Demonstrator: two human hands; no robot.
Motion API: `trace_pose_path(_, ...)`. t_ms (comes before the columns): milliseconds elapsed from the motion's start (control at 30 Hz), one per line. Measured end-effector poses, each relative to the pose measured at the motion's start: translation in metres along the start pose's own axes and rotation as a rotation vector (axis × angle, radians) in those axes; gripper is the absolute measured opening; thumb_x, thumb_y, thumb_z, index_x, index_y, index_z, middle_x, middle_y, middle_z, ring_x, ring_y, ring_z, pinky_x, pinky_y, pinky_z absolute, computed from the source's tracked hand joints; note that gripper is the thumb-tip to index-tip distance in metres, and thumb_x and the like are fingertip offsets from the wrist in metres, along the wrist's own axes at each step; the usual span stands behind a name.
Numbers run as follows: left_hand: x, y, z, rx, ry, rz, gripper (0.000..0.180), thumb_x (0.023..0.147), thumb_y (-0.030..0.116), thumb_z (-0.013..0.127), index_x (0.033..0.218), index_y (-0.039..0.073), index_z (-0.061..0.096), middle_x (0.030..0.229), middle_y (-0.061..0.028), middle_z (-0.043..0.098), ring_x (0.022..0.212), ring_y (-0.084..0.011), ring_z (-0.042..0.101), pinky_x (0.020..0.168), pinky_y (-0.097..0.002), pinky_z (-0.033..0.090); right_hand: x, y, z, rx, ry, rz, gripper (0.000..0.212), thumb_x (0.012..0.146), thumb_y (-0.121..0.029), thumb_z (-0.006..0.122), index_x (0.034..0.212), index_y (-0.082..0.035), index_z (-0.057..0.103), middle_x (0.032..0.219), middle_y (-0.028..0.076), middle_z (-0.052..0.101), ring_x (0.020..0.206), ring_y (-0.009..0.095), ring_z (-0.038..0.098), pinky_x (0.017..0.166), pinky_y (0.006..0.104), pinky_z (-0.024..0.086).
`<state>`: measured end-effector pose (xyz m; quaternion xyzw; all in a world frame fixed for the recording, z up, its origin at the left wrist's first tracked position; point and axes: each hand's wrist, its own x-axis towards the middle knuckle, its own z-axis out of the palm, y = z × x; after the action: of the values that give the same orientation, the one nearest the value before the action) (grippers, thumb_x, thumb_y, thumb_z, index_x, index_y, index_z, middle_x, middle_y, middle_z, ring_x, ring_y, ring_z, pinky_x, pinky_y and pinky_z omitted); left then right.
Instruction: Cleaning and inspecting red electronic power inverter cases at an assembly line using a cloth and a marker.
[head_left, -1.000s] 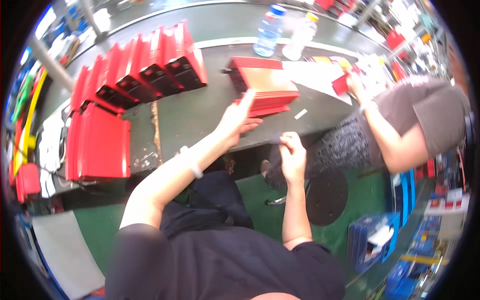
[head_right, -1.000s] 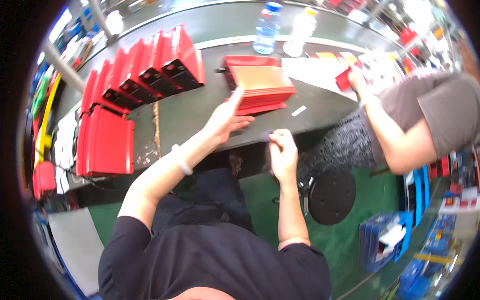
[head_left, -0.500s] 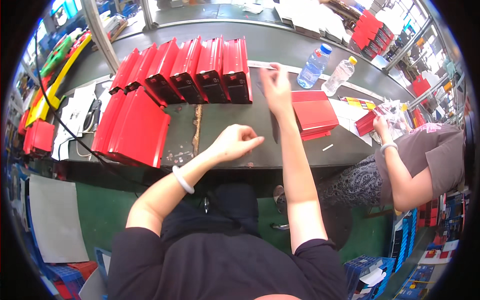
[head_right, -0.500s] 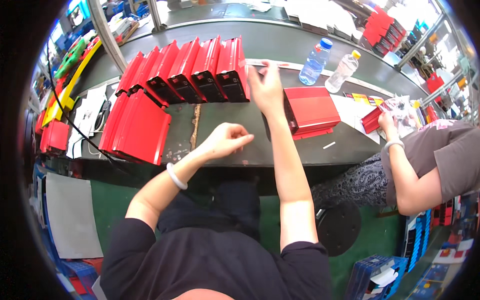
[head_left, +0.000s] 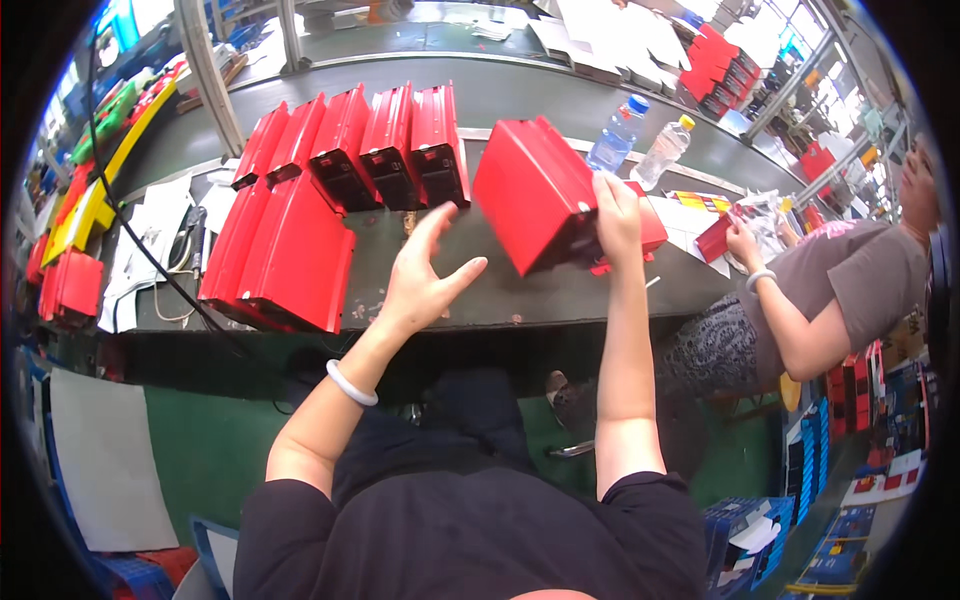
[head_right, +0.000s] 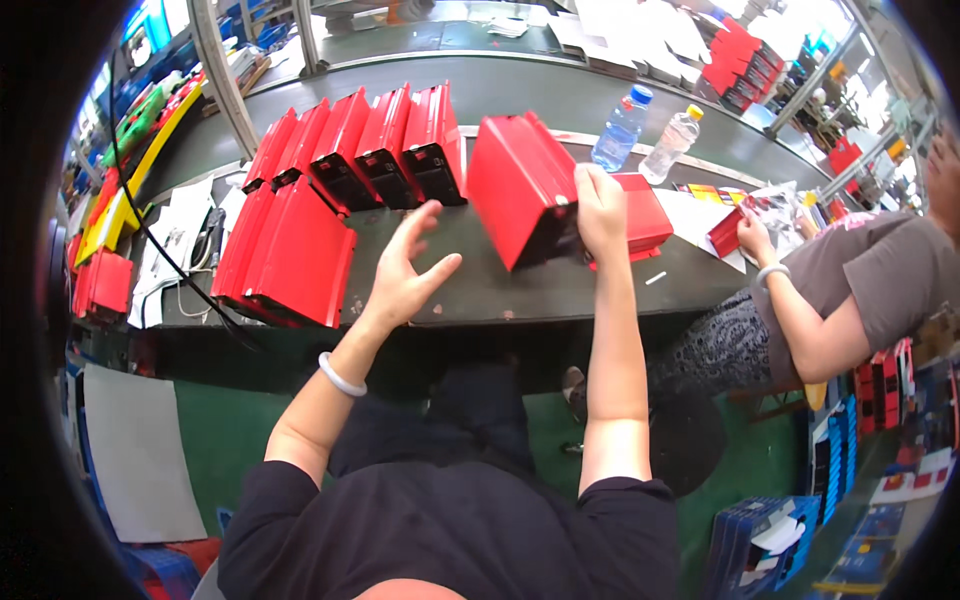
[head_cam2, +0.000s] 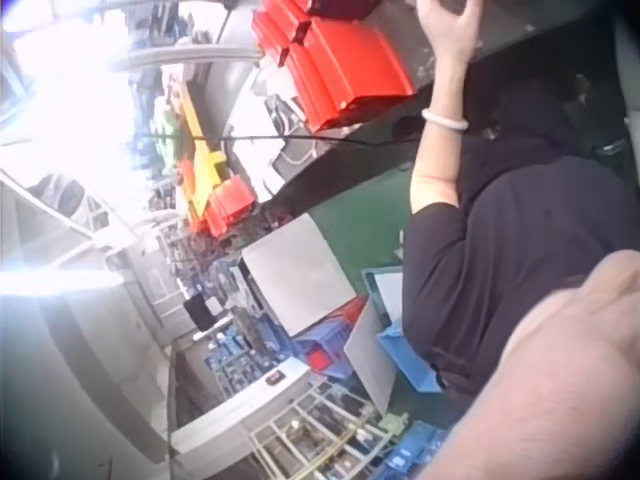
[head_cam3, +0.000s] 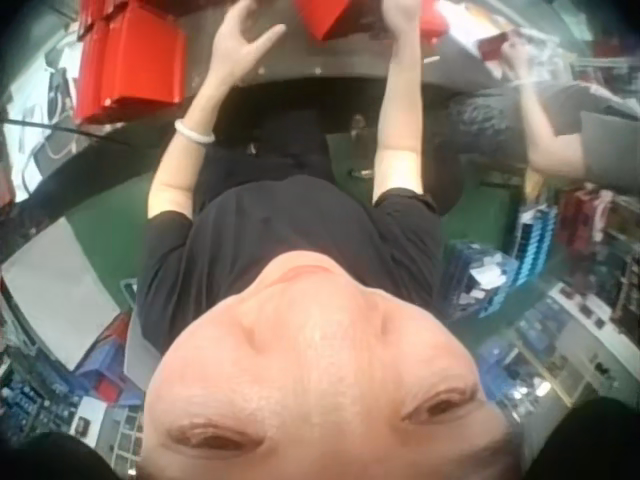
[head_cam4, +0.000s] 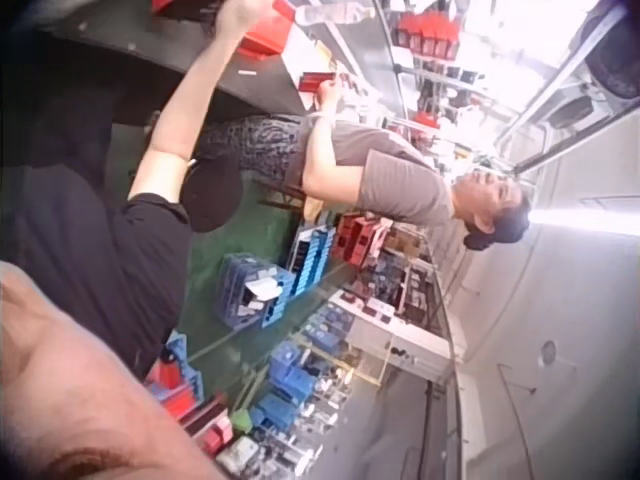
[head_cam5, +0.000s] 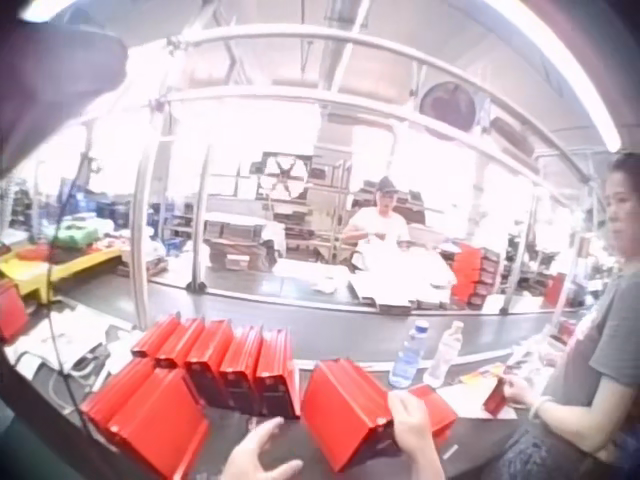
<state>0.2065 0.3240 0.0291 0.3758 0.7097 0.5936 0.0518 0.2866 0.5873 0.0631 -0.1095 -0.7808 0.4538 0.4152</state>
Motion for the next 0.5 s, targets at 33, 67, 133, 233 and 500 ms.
trace_pose_path(33, 0.004, -0.003, -0.001, 0.117, 0.032, 0.098, 0.087, 0.072, 0.035, 0.078, 0.140, 0.002, 0.035, 0.137, -0.0191, 0.045, 0.124, -0.0288, 0.047, 0.102, -0.0419, 0.040, -0.015, -0.012, -0.013, 0.073, -0.069, 0.049, 0.025, 0.096, -0.015, 0.048, 0.097, 0.006, 0.062, 0.081, 0.008, 0.065, 0.081, 0.015, 0.060, 0.074, 0.0274, 0.045)
trace_pose_path(67, 0.005, -0.006, -0.002, 0.236, 0.068, 0.189, 0.094, 0.070, 0.036, 0.080, 0.142, 0.001, 0.031, 0.140, -0.0211, 0.042, 0.126, -0.0306, 0.045, 0.103, -0.0416, 0.039, -0.030, -0.033, -0.024, 0.151, -0.142, 0.103, 0.024, 0.096, -0.014, 0.048, 0.096, 0.005, 0.062, 0.083, 0.006, 0.064, 0.081, 0.013, 0.060, 0.075, 0.0258, 0.045)
trace_pose_path(133, 0.007, 0.018, -0.012, -0.014, -0.126, -0.109, 0.103, 0.066, 0.038, 0.083, 0.143, -0.003, 0.027, 0.143, -0.0236, 0.037, 0.131, -0.0307, 0.040, 0.109, -0.0374, 0.032, -0.054, -0.048, -0.037, 0.312, -0.266, 0.315, 0.022, 0.096, -0.013, 0.049, 0.096, 0.003, 0.063, 0.087, 0.004, 0.064, 0.084, 0.009, 0.058, 0.076, 0.0220, 0.044)
trace_pose_path(233, -0.005, 0.012, -0.032, -0.353, -0.607, -0.254, 0.072, 0.067, 0.021, 0.083, 0.127, -0.003, 0.050, 0.117, -0.0116, 0.062, 0.105, -0.0179, 0.059, 0.097, -0.0321, 0.044, -0.080, -0.058, -0.035, 0.437, -0.438, 0.476, 0.023, 0.094, -0.015, 0.051, 0.100, 0.003, 0.063, 0.093, 0.005, 0.064, 0.089, 0.011, 0.059, 0.081, 0.0244, 0.045)
trace_pose_path(500, -0.101, 0.020, -0.054, -0.489, -0.251, -0.420, 0.056, 0.066, 0.010, 0.083, 0.114, -0.002, 0.058, 0.108, -0.0089, 0.064, 0.100, -0.0153, 0.059, 0.092, -0.0308, 0.046, -0.069, -0.079, -0.004, 0.682, -0.222, 0.384, 0.025, 0.090, -0.016, 0.048, 0.111, -0.004, 0.052, 0.103, 0.005, 0.057, 0.088, 0.013, 0.059, 0.071, 0.0255, 0.048)
